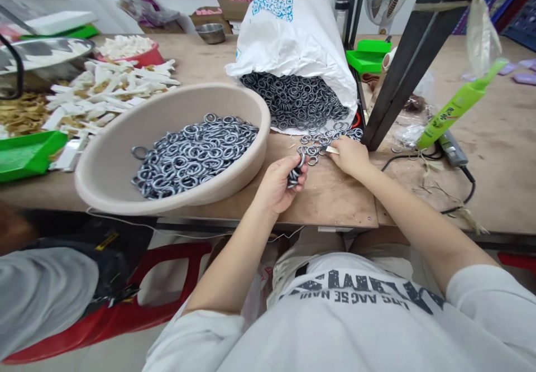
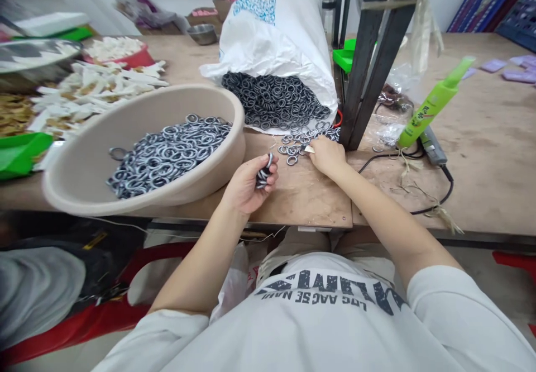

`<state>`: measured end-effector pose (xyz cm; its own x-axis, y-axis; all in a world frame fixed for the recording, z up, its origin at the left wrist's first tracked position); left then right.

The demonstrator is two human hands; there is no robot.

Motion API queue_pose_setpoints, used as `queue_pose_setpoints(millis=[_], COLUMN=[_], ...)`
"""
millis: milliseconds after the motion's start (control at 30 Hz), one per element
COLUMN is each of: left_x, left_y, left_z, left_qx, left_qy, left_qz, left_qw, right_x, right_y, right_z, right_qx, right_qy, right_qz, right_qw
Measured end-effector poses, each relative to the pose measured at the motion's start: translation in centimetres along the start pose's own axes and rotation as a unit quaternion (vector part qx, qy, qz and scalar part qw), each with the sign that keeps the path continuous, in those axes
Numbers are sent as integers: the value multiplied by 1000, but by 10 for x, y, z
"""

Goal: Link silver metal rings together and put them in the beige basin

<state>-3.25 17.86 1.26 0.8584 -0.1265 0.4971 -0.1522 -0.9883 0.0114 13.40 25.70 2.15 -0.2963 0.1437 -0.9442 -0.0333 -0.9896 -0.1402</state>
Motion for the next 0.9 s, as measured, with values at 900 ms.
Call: queue_pose_setpoints(millis=[900], left_x=[45], left_y=[53], left_z=[63], left_qx=[-75], left_qy=[-27], left_qz=[57], left_qw=[995], right_x=[-17], right_y=[121], right_z=[38], right_qx=[22], right_qy=[-572], right_qz=[237], right_qw=[785])
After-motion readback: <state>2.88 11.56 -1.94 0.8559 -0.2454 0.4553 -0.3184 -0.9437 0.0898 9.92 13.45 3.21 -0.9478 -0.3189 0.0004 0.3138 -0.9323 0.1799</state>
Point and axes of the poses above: each hand's wrist, its own y-axis away from the middle knuckle, its own x-axis out of the palm, z = x × y, the point moved 10 cm from there along -y, towards the middle knuckle, and after that the axes turned 13 degrees about x, right-handed, at the moved point
